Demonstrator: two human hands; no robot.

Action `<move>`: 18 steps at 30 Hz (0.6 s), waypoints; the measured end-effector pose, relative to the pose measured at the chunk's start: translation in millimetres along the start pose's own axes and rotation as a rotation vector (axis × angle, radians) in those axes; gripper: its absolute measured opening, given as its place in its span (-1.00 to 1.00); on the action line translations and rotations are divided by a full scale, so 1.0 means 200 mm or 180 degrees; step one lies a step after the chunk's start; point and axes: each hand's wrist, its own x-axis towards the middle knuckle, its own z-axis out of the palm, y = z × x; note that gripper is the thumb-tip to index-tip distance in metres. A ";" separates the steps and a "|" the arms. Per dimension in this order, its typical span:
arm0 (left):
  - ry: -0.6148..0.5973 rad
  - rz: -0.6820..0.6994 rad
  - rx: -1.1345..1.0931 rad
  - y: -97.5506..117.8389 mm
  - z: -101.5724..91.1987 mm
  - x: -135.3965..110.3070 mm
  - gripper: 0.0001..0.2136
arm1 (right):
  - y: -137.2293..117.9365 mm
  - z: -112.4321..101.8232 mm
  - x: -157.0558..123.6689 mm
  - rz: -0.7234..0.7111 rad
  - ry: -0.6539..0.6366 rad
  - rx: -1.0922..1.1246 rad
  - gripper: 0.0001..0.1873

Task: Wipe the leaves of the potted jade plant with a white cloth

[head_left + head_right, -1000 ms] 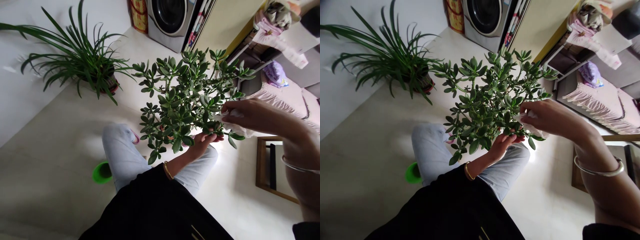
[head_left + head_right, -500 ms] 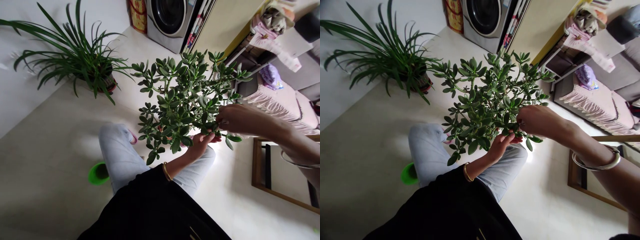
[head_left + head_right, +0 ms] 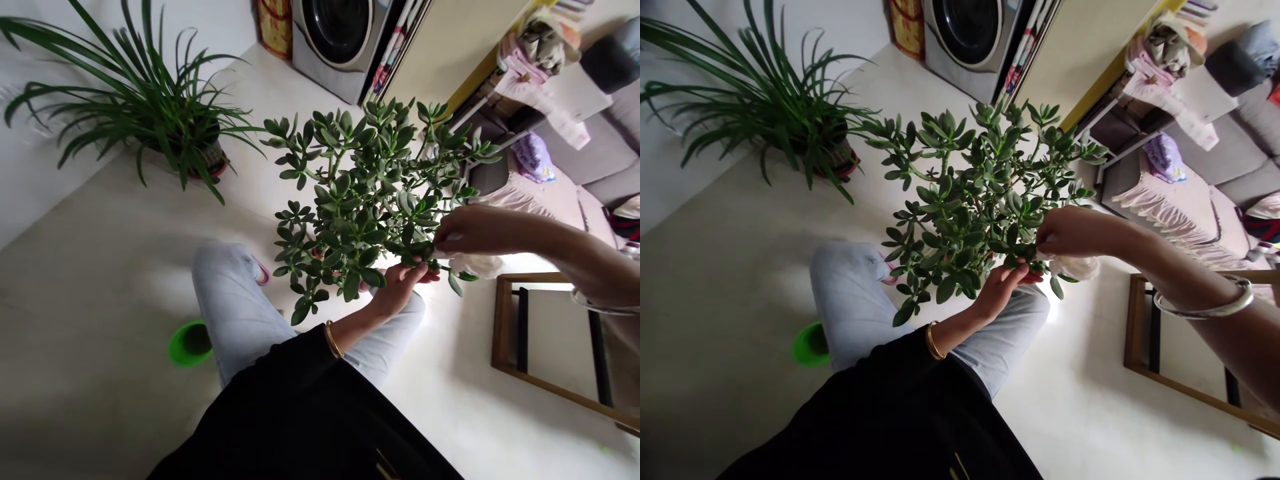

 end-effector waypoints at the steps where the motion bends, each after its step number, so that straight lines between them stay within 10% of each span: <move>1: -0.0002 0.0000 0.0031 0.00 0.00 0.00 -0.55 | -0.01 -0.01 0.01 0.0148 -0.0138 -0.0063 -0.74; 18: -0.0116 0.0217 -0.0062 -0.03 -0.03 0.03 -0.51 | 0.05 -0.07 -0.01 -0.0101 -0.0153 0.1110 -0.69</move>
